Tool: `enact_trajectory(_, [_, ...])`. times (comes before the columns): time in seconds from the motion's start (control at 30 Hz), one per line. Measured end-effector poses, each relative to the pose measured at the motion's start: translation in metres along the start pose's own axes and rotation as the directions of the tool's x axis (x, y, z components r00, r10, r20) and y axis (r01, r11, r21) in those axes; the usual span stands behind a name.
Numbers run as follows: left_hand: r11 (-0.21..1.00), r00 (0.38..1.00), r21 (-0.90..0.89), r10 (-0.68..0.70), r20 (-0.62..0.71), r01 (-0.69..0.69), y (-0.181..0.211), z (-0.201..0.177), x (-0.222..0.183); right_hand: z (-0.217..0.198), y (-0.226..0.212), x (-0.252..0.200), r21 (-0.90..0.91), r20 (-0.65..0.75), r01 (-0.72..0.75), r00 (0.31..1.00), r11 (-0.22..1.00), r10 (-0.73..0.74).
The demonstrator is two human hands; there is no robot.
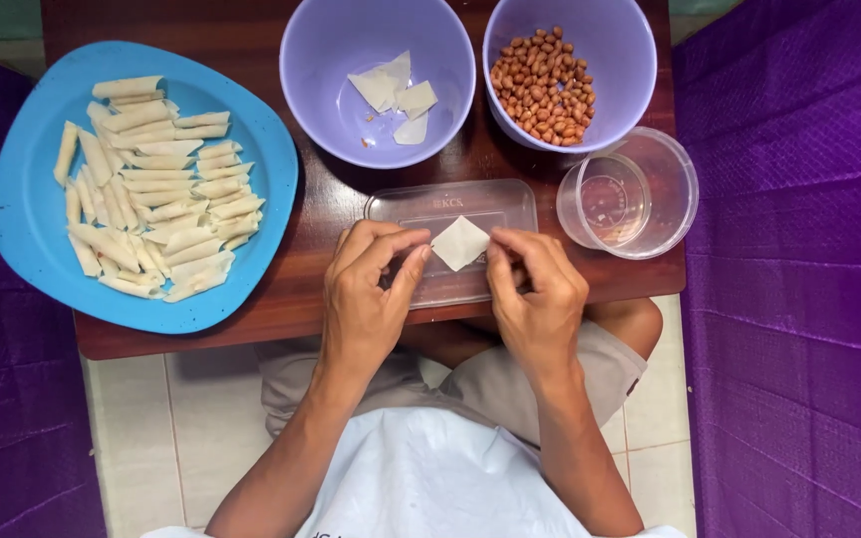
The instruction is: The person is manually wrapping small quantities of peanuts into individual paper packets.
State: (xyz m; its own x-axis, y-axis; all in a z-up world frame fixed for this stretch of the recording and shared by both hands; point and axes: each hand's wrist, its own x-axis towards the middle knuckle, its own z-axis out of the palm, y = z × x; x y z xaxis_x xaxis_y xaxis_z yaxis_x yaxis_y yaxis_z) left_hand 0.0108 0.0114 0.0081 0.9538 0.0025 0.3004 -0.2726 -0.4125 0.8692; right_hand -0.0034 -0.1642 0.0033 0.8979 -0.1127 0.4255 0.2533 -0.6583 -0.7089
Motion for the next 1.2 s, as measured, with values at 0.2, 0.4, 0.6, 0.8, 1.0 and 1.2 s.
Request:
enact_trajectory(0.2, [0.996,0.997,0.053,0.068,0.047,-0.07,-0.017,0.007,0.002,0.012,-0.001,-0.003,-0.052,0.056,0.078,0.996,0.996,-0.075])
enact_trajectory(0.4, [0.99,0.992,0.099,0.092,0.086,-0.1,-0.019,0.011,0.001,0.012,0.003,-0.003,-0.007,0.036,0.113,0.993,0.994,-0.112])
enact_trajectory(0.6, [0.984,0.991,0.125,0.122,0.046,-0.127,-0.019,0.012,0.0,0.004,-0.004,0.001,0.051,-0.025,0.096,0.995,0.994,-0.094])
enact_trajectory(0.8, [0.953,0.953,0.008,0.302,-0.034,-0.302,0.014,0.005,0.044,-0.047,-0.008,0.059,-0.03,0.038,0.261,0.965,0.965,-0.26])
enact_trajectory(1.0, [0.87,0.873,0.211,0.37,0.318,-0.445,0.037,0.017,0.123,-0.061,-0.007,0.178,-0.241,0.644,0.186,0.765,0.952,0.014])
enact_trajectory(1.2, [0.902,0.865,0.28,0.167,0.472,-0.327,0.016,0.04,0.14,-0.007,0.072,0.2,-0.419,0.728,0.15,0.645,0.895,0.233])
